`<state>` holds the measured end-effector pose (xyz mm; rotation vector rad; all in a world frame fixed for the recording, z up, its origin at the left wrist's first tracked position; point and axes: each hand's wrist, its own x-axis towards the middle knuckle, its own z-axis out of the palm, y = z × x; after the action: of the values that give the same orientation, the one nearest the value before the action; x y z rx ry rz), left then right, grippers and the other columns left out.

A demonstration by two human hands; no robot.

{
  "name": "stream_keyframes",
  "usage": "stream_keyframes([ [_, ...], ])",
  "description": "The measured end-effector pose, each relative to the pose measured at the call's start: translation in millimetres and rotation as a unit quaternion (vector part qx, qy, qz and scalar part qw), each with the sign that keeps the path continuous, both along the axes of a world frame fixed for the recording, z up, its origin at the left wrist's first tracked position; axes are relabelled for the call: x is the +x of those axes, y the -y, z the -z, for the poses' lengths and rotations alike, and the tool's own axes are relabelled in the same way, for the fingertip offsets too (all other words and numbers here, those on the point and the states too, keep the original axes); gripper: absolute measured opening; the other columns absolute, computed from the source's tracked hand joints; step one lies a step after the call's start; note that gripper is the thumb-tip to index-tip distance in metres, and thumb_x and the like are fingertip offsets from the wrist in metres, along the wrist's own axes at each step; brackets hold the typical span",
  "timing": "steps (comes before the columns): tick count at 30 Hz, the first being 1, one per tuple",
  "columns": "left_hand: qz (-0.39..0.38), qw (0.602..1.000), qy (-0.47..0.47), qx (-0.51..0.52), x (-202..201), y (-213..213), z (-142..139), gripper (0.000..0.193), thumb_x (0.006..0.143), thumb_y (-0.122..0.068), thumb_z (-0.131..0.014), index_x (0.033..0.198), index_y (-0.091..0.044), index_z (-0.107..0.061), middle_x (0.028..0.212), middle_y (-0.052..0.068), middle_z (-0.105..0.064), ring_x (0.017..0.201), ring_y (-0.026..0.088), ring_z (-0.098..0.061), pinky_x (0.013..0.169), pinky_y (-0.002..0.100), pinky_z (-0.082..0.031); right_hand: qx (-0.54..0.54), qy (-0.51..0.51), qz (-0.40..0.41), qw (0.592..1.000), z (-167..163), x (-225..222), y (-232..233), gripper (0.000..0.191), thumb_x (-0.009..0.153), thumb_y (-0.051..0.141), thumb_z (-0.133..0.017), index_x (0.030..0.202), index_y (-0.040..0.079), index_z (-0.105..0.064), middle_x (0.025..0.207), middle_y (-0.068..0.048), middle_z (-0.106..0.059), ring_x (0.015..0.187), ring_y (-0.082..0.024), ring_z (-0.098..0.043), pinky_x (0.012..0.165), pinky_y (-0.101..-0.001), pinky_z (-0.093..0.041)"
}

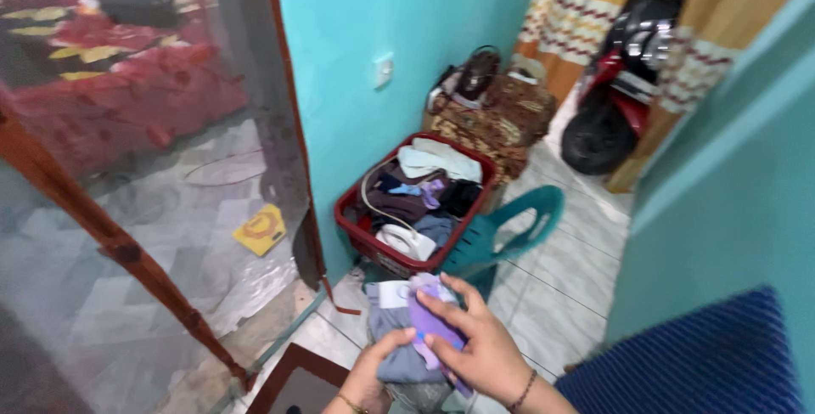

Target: The person packs a black backpack with folded clothes, a small purple item, and a package of wipes. They retrieve items from a laundry basket and a drawer, then place them into the backpack on the bed. Finally, they remove the wipes and a small pouch from the bag.

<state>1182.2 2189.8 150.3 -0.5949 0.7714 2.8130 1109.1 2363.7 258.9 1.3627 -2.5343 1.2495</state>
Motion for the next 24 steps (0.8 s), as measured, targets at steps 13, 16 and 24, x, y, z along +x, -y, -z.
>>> stream_keyframes([
  [13, -0.105, 0.992, 0.062, -0.017, -170.6, 173.9, -20.8, 0.059, 0.076, -0.041, -0.073, 0.127, -0.013, -0.066, 0.116, 0.007, -0.076, 0.105, 0.027, -0.072, 0.092, 0.046, -0.056, -0.028, 0.163, 0.123, 0.978, 111.9, -269.4, 101.7, 0.045, 0.084, 0.021, -0.078, 0.127, 0.014, -0.069, 0.128, -0.006, -0.059, 0.095, -0.016, -0.063, 0.087, -0.0267, -0.053],
  [16, -0.091, 0.993, 0.066, -0.040, -216.8, 198.9, -24.6, 0.057, 0.077, -0.043, -0.074, 0.125, -0.013, -0.066, 0.114, 0.007, -0.075, 0.105, 0.026, -0.072, 0.091, 0.044, -0.056, 0.042, 0.204, 0.199, 0.957, 140.6, -320.9, 105.6, 0.041, 0.085, 0.027, -0.077, 0.124, 0.015, -0.072, 0.124, -0.008, -0.062, 0.098, -0.020, -0.064, 0.085, -0.0326, -0.054],
  [24, -0.132, 0.985, 0.106, -0.040, -304.1, 222.2, -25.4, 0.055, 0.077, -0.039, -0.075, 0.124, -0.011, -0.067, 0.113, 0.007, -0.074, 0.104, 0.026, -0.071, 0.092, 0.044, -0.056, 0.177, 0.090, 0.192, 0.961, 198.3, -453.8, 125.8, 0.050, 0.086, 0.039, -0.075, 0.128, 0.012, -0.068, 0.134, -0.017, -0.063, 0.129, -0.034, -0.058, 0.110, -0.0401, -0.048],
])
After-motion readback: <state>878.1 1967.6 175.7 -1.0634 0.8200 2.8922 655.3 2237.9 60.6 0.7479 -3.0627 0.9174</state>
